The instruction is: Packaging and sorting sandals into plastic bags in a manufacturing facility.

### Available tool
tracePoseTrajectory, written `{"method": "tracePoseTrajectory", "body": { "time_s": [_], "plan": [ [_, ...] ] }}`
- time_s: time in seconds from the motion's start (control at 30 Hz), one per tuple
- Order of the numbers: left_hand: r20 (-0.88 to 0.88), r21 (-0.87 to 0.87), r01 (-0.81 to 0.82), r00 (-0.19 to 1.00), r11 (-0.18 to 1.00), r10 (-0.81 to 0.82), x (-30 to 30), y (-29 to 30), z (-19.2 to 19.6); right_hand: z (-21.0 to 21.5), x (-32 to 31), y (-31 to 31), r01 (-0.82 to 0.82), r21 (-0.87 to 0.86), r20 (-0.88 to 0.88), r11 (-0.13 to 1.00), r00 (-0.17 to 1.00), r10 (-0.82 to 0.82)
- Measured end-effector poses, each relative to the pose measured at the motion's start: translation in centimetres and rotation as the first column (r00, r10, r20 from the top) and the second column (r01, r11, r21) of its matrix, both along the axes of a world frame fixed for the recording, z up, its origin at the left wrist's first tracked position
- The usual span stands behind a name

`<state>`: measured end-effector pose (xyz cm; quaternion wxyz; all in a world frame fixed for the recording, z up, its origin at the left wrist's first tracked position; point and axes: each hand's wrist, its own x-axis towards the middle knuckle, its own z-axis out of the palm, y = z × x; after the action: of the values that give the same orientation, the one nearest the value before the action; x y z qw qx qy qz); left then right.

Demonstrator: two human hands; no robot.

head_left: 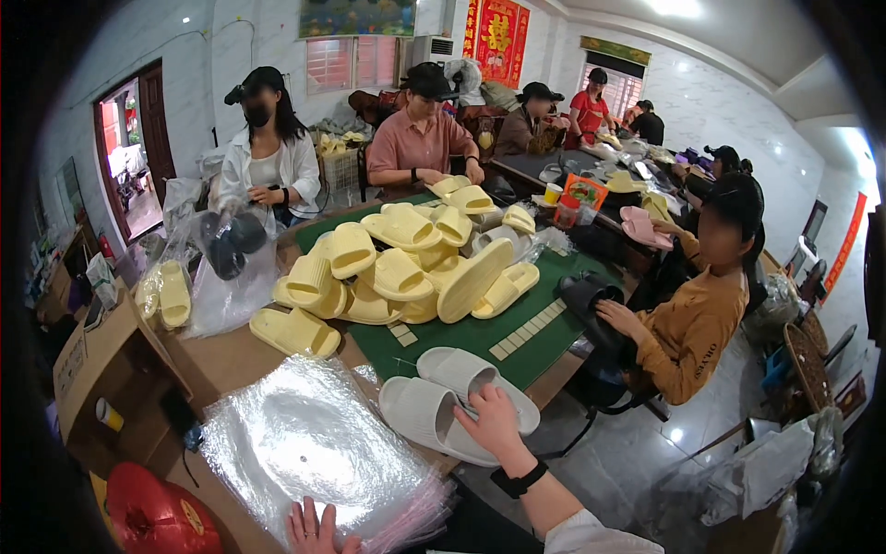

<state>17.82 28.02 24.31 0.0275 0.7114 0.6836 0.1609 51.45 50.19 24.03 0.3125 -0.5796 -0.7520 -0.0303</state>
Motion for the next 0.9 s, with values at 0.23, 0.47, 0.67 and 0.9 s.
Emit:
{"method": "tracePoseTrajectory", "body": {
  "time_s": [0.23,0.47,0.67,0.9],
  "plan": [
    [-0.032,-0.001,0.004,0.999,1.000,-0.004,-0.1,0.0,0.0,-0.2,0.0,0.2,-0.004,0.001,-0.015,1.000,1.000,0.004],
    [0.001,0.000,-0.003,1.000,1.000,0.003,-0.1,-0.1,-0.3,0.1,-0.1,0.1,0.009,0.006,-0.004,1.000,1.000,-0.008],
    [0.011,0.055,0.023,1.000,0.998,-0.023,-0.2,-0.2,-0.7,-0.3,-0.1,0.0,0.014,0.018,-0.005,1.000,1.000,-0.014],
    [-0.002,0.046,0.012,1.000,0.999,-0.012,0.0,-0.1,-0.8,-0.5,0.1,0.0,0.022,0.025,-0.009,0.999,1.000,-0.022]
  ]
}}
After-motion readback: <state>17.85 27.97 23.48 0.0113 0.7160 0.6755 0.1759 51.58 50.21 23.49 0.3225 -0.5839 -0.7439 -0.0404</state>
